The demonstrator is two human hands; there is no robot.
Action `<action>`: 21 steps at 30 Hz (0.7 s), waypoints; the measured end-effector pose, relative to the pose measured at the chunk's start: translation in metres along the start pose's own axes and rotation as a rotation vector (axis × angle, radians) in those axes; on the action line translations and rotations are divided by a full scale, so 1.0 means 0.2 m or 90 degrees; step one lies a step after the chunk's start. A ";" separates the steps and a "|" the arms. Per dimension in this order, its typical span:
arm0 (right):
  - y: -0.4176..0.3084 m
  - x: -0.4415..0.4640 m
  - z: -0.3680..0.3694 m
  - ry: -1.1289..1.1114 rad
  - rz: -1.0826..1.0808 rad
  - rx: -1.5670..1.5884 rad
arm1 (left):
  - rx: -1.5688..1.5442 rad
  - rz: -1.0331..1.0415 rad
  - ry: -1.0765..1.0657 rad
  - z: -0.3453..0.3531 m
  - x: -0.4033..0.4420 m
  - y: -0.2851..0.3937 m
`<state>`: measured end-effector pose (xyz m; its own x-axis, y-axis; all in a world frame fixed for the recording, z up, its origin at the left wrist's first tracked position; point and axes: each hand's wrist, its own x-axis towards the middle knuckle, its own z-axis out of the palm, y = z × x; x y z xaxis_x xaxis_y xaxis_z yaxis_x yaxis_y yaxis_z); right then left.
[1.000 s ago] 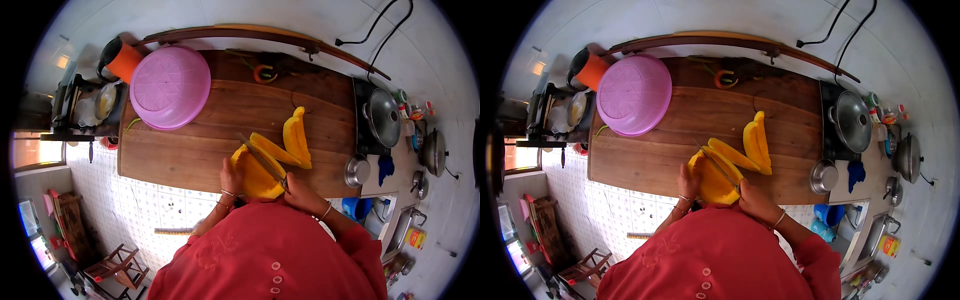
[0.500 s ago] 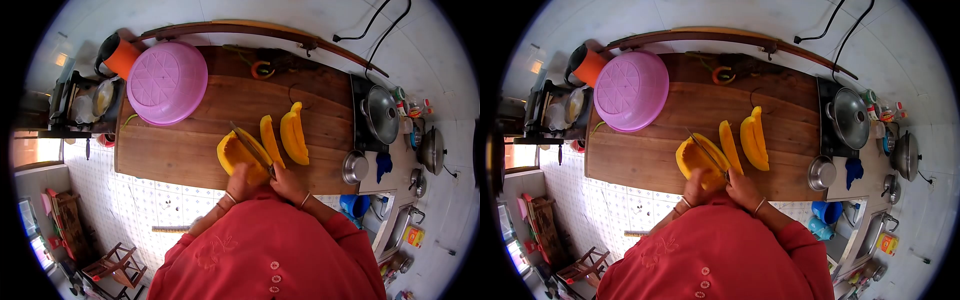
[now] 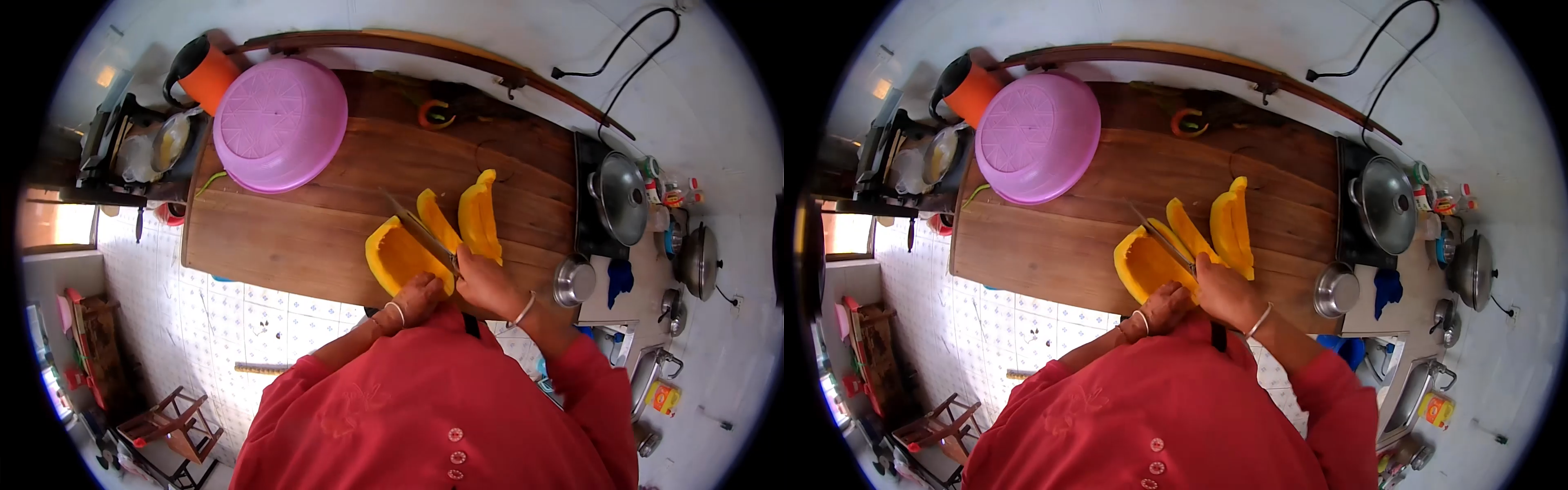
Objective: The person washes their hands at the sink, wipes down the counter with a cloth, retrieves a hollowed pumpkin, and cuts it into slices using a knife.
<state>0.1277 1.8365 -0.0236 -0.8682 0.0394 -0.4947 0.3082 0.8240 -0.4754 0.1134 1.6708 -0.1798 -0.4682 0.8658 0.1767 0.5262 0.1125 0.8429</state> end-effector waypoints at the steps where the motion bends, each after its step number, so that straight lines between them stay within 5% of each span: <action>1: 0.02 0.01 -0.04 -0.006 -0.034 -0.020 | -0.006 -0.008 -0.010 -0.02 0.03 0.00; 17: -0.05 0.17 0.16 0.028 -0.022 -0.023 | 0.022 0.057 0.011 0.03 0.03 -0.04; 21: 0.04 0.14 0.29 0.096 -0.003 0.013 | 0.049 -0.037 -0.073 0.02 0.01 -0.04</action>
<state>0.1276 1.8109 -0.0830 -0.9176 0.1218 -0.3785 0.3112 0.8125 -0.4930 0.1114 1.6746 -0.1886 -0.4176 0.9063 0.0651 0.5556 0.1981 0.8075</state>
